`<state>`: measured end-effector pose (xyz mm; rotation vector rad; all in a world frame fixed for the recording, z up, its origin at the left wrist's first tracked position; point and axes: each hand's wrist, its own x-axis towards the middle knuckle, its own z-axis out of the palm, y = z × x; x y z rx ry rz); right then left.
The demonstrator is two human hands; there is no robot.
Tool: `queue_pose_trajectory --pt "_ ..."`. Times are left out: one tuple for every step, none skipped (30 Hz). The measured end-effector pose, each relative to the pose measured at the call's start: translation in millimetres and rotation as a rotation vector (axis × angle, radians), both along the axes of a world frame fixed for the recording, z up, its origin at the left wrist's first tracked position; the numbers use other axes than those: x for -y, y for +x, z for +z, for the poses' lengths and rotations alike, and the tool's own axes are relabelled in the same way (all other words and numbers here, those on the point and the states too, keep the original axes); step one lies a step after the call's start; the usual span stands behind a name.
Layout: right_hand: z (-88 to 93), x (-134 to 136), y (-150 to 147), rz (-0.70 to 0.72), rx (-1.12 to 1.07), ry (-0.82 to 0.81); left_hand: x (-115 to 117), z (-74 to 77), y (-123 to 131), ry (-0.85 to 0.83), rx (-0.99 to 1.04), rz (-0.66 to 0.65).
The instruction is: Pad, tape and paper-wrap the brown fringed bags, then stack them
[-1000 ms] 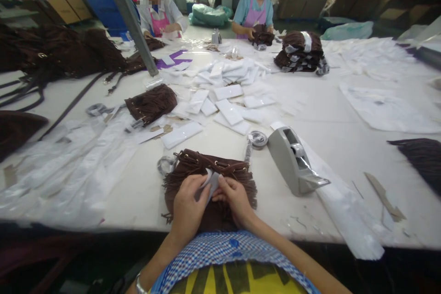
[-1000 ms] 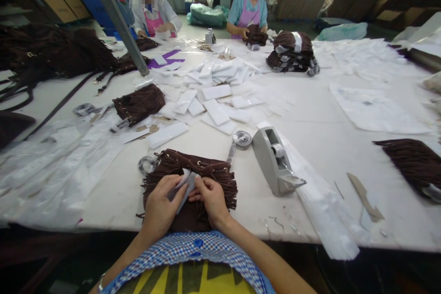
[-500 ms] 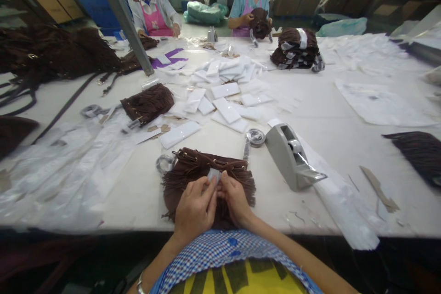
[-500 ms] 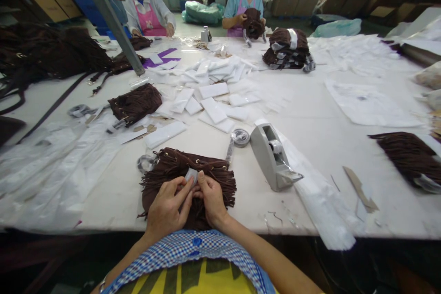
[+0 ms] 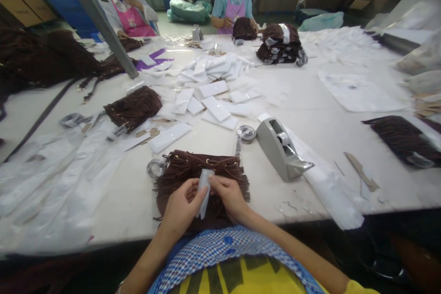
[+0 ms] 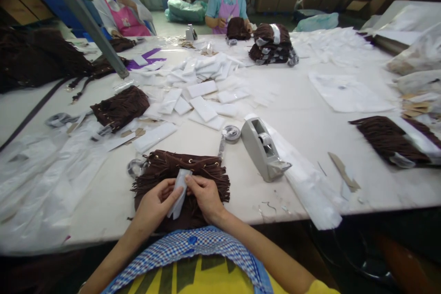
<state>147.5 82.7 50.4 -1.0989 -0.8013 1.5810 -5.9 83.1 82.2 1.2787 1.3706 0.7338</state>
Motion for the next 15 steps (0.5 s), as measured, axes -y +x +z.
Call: queue_pose_trajectory --pt "1.0 0 0 0.0 0.007 0.002 -1 -1.9 2 -0.026 0.052 0.0" --pt "2.5 -1 0 0.003 0.018 0.005 -1 -3.7 5 -0.046 0.095 0.02" --pt "4.6 -2 0 0.011 0.032 0.006 -1 -5.4 6 -0.067 0.127 0.044" --pt "7.7 -3 2 0.042 0.048 0.008 -1 -7.0 8 -0.084 0.143 0.068" --pt "11.9 -4 6 0.099 0.07 0.009 0 -8.7 9 -0.101 0.148 0.088" --pt "17.3 -5 12 0.169 0.101 0.019 0 -10.7 9 -0.116 0.149 0.103" --pt "23.9 -5 21 0.23 0.156 0.048 0 -13.0 8 -0.135 0.156 0.112" --pt "31.4 -5 33 0.259 0.242 0.099 1 -15.7 7 -0.159 0.171 0.119" --pt "39.3 -4 49 0.235 0.358 0.171 1 -18.7 5 -0.186 0.189 0.129" --pt "46.9 -2 68 0.144 0.508 0.26 1 -21.8 4 -0.208 0.205 0.144" --pt "53.4 -1 89 0.003 0.672 0.346 1 -24.6 2 -0.228 0.216 0.154" --pt "58.3 1 113 -0.171 0.817 0.399 1 -26.9 1 -0.243 0.22 0.156" --pt "61.2 3 137 -0.343 0.955 0.418 0 -28.6 0 -0.253 0.219 0.15" --pt "61.9 4 160 -0.465 1.089 0.404 0 -29.4 -1 -0.259 0.218 0.141" --pt "60.7 4 182 -0.553 1.198 0.382 -1 -29.3 -1 -0.26 0.219 0.137"
